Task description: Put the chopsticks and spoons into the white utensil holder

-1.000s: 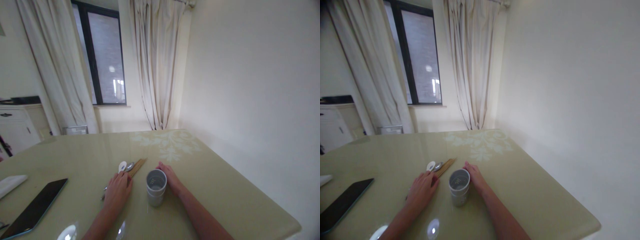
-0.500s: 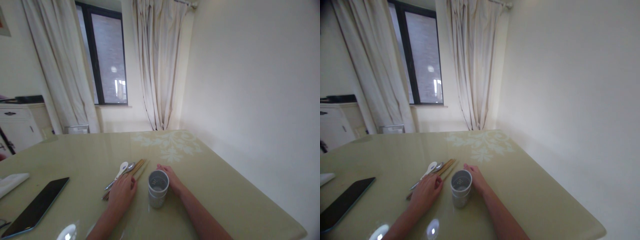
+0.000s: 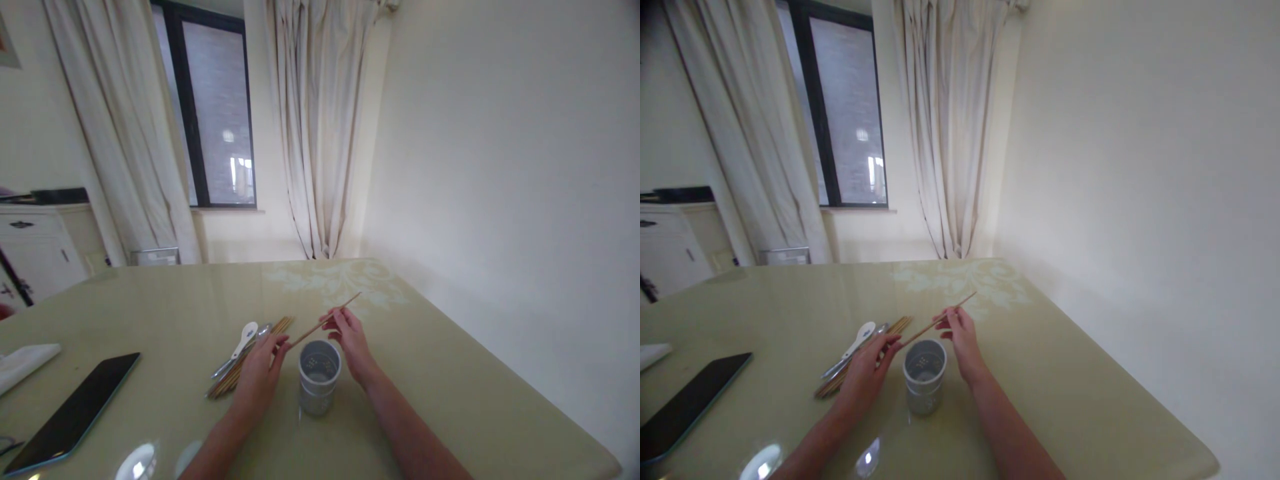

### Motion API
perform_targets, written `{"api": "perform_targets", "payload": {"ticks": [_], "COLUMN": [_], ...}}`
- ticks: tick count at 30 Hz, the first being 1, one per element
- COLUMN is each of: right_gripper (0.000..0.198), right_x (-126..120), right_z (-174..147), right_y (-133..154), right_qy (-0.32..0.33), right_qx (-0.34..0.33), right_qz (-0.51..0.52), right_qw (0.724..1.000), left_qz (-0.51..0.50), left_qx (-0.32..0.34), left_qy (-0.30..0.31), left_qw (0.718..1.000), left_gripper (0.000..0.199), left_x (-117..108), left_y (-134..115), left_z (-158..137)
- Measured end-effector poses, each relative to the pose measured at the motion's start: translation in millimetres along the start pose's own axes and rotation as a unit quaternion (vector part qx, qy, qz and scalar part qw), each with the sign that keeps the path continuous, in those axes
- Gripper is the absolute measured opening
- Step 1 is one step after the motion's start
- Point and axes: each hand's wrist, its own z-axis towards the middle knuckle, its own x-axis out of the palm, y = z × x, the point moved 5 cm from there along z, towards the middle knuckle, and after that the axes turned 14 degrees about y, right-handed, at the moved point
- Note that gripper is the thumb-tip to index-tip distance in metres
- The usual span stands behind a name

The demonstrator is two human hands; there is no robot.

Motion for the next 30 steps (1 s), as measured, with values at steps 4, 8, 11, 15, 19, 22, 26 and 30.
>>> {"api": "perform_targets", "payload": {"ticks": [4, 8, 11, 15, 19, 22, 26, 30], "right_gripper": [0.054, 0.049, 0.046, 0.046, 0.047, 0.046, 0.043, 0.037], "right_x": [-40.7, -47.4, -24.9, 8.9, 21.4, 21.7, 22.2, 23.5], "right_z": [-2.4, -10.2, -13.9, -16.8, -20.4, -22.5, -21.2, -19.1], "right_y": [45.2, 69.4, 66.0, 49.9, 43.5, 44.2, 33.9, 23.8], "right_qy": [-0.128, -0.115, -0.042, 0.054, 0.087, 0.081, 0.091, 0.091], "right_qx": [-0.126, -0.159, -0.134, -0.072, -0.053, -0.073, -0.045, -0.037], "right_qz": [0.062, 0.064, 0.017, -0.068, -0.125, -0.158, -0.129, -0.097], "right_qw": [0.982, 0.979, 0.99, 0.994, 0.987, 0.981, 0.987, 0.99], "left_qz": [0.165, 0.277, 0.294, 0.281, 0.269, 0.254, 0.255, 0.245], "left_qx": [-0.061, -0.121, -0.141, -0.15, -0.156, -0.144, -0.108, -0.089], "left_qy": [-0.003, 0.064, 0.106, 0.117, 0.136, 0.149, 0.135, 0.118], "left_qw": [0.984, 0.951, 0.939, 0.941, 0.941, 0.945, 0.952, 0.958], "left_gripper": [0.03, 0.034, 0.034, 0.031, 0.026, 0.024, 0.019, 0.017], "left_x": [-17.6, -19.8, -17.6, -19.1, -18.6, -14.7, -9.9, -8.8], "left_y": [18.0, 21.1, 19.5, 20.0, 18.1, 12.8, 6.2, 1.7], "left_z": [-0.2, -1.8, -1.6, -1.7, -3.7, -6.0, -9.2, -10.1]}}
